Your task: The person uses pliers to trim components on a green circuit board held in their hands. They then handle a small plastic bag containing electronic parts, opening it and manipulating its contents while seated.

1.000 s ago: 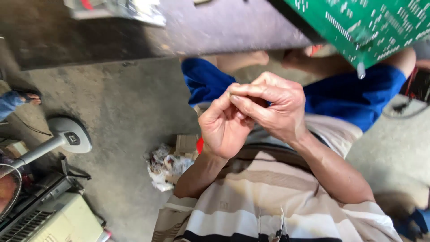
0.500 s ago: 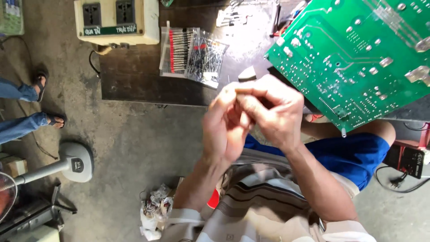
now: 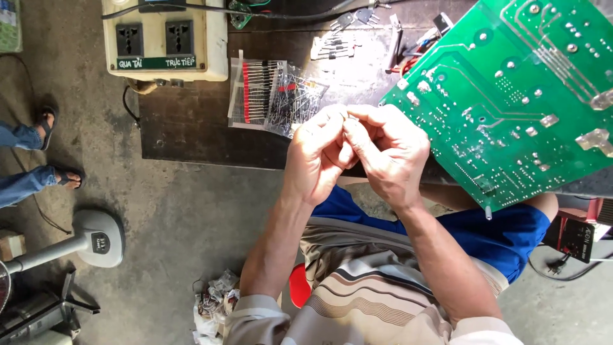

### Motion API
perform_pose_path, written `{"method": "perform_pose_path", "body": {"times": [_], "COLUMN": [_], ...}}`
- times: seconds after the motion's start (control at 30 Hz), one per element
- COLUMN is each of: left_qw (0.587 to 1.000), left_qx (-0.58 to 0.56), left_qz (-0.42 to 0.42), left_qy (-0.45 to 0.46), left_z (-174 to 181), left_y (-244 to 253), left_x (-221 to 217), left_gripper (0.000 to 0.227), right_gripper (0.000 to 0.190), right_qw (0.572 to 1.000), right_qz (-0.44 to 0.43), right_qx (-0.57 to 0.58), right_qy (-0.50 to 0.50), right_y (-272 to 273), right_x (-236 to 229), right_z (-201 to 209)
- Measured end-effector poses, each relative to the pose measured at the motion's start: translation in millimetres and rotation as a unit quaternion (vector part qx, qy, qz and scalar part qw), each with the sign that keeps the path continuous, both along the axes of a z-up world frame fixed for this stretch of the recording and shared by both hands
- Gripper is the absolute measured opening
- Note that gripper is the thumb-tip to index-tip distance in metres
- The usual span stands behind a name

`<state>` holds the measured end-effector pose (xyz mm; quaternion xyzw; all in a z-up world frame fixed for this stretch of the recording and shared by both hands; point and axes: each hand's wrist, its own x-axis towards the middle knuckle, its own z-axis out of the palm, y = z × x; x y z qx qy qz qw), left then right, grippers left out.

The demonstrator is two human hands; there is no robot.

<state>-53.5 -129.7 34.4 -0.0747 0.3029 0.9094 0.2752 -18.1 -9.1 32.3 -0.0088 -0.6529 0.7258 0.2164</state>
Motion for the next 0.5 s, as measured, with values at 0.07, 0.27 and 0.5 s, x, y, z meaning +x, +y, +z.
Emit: {"method": "perform_pose_path", "body": {"times": [0.07,0.27,0.5], "left_qw": [1.000,0.999,0.997], "left_qx": [-0.009,-0.025,-0.052], "left_qz": [-0.002,0.025,0.031], "left_qy": [0.016,0.027,0.046], "left_z": [-6.9,-10.2,-4.6], "left_y": [-1.5,3.0,5.5], "left_x": [-2.1,0.0,-1.7], "left_gripper": [0.018,0.020,0.020], "right_gripper": [0.019,0.015,0.014], "right_qw": [1.000,1.000,1.000], "right_qz": [-0.009,-0.026,-0.028], "right_qx": [0.008,0.013,0.000], "right_qy": [0.000,0.006,0.012], "right_y": [-1.4,-3.8,-4.5], "right_x": [-1.4,-4.1,-4.9], "right_z": [1.3,7.0,4.5]}}
